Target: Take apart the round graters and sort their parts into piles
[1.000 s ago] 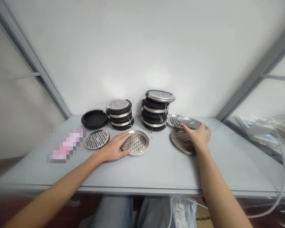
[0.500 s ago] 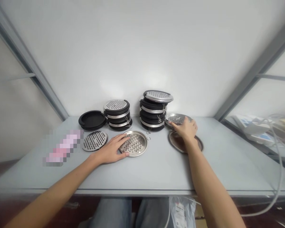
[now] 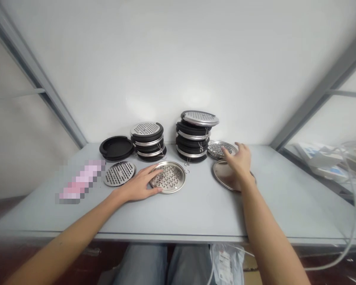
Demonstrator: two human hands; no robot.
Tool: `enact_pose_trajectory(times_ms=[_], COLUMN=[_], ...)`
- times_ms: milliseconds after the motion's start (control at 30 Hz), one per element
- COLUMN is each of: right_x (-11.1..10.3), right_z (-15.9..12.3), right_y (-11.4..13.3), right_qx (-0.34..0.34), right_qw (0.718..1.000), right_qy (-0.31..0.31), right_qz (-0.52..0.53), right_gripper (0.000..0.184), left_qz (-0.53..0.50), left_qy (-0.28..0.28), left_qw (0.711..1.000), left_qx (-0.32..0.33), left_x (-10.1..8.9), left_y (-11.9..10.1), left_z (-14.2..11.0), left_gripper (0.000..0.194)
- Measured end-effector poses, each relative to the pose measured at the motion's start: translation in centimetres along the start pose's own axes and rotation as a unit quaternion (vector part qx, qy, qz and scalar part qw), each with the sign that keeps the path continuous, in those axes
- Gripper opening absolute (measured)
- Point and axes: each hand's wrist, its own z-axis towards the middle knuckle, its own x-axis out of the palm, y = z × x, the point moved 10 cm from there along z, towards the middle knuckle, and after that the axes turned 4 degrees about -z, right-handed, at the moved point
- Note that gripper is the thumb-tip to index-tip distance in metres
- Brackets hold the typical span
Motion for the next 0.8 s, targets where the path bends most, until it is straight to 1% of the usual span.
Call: enact_pose_trajectory(times_ms=[67, 133, 167, 233, 267, 333, 400, 467, 533, 600, 667, 733, 800], right_x=[-3.2, -5.8, -6.6, -6.9, -6.5, -4.9, -2.4, -0.1, 1.5, 2.7, 3.8, 4.5, 4.8], right_z=[-0.5, -1.7, -2.5, -3.8, -4.4, -5.4, -6.3, -7.0, -7.1, -6.8, -6.6, -6.7, -6.7], right_y=[0.7, 2.2, 3.2, 5.4, 6.5, 8.6, 10.8, 12.0, 11.7, 10.5, 9.5, 8.9, 8.7], right_qx=[0.007, -0.007, -0.024, -0.058, -0.073, -0.104, -0.15, -0.177, -0.163, -0.127, -0.11, -0.112, -0.115], right_qw=[0.991, 0.971, 0.962, 0.957, 0.96, 0.968, 0.972, 0.97, 0.971, 0.973, 0.966, 0.956, 0.953], right_qy=[-0.12, -0.216, -0.243, -0.247, -0.226, -0.15, -0.035, 0.066, 0.133, 0.183, 0.234, 0.27, 0.281], right_qz=[0.062, 0.107, 0.124, 0.14, 0.15, 0.171, 0.176, 0.155, 0.113, 0.062, 0.021, -0.002, -0.019], right_gripper=[0.036, 0.03, 0.029, 0.026, 0.025, 0.023, 0.022, 0.021, 0.022, 0.024, 0.025, 0.026, 0.027], left_qz=[0.003, 0.007, 0.008, 0.006, 0.004, 0.004, 0.007, 0.008, 0.004, 0.001, 0.0, -0.002, -0.004], left_qy=[-0.004, -0.002, 0.002, 0.013, 0.018, 0.025, 0.03, 0.032, 0.03, 0.03, 0.031, 0.032, 0.034], left_qw=[1.0, 1.0, 1.0, 1.0, 1.0, 1.0, 0.999, 0.999, 0.999, 0.999, 0.999, 0.999, 0.999], left_qx=[0.0, -0.001, -0.002, -0.007, -0.009, -0.012, -0.015, -0.017, -0.016, -0.012, -0.008, -0.008, -0.012], left_x=[-0.2, -0.2, -0.1, 0.2, 0.3, 0.5, 0.6, 0.6, 0.5, 0.6, 0.7, 0.8, 0.9], left_y=[0.1, 0.2, 0.3, 0.6, 0.7, 0.8, 0.9, 1.0, 1.0, 1.1, 1.2, 1.3, 1.5], left_z=[0.0, 0.1, 0.1, 0.1, 0.1, 0.1, 0.0, 0.0, 0.0, 0.0, 0.0, 0.0, -0.1], left_gripper=[0.077, 0.082, 0.086, 0.092, 0.094, 0.095, 0.095, 0.095, 0.094, 0.093, 0.093, 0.092, 0.091])
